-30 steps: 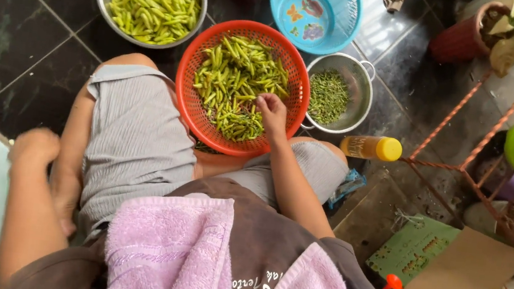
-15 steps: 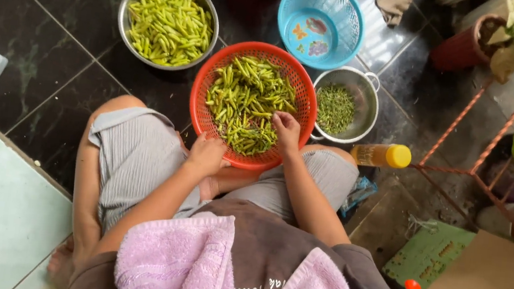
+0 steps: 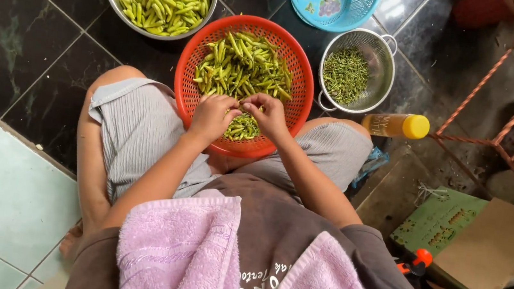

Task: The person is manually removing the stems from green chilis and sorting the chilis and stems into separate containers.

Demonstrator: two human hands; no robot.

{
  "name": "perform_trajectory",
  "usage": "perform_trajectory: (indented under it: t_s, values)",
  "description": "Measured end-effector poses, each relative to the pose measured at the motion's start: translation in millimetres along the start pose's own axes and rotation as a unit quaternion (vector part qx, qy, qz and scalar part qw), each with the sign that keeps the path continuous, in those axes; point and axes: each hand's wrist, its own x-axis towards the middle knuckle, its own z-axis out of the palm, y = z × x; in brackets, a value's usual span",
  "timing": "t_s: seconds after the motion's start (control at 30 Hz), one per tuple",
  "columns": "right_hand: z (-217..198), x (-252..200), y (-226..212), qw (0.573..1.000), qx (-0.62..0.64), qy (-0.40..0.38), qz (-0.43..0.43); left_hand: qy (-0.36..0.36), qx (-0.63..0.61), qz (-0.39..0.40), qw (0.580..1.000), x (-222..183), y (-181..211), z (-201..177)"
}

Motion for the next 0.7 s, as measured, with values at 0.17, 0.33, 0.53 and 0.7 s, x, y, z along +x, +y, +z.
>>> perform_trajectory:
  t_s: [0.17, 0.33, 0.53, 0.7]
  values:
    - [6, 8, 16, 0.980, 0.162, -0.086, 0.082, 0.046, 0.007, 0.083, 0.995, -1, -13, 1]
    - [26, 16, 35, 0.985, 0.146, -0.050, 0.079, 0.059, -0.017, 0.016, 0.998, -6, -34, 8]
    - [57, 21, 61, 0.869, -0.455, -0.173, -0.084, 0.052, -0.254, -0.141, 0.955, -11, -51, 17]
    - [48, 28, 66, 0.918, -0.363, -0.151, -0.057, 0.029, -0.211, -0.135, 0.968, -8, -57, 23]
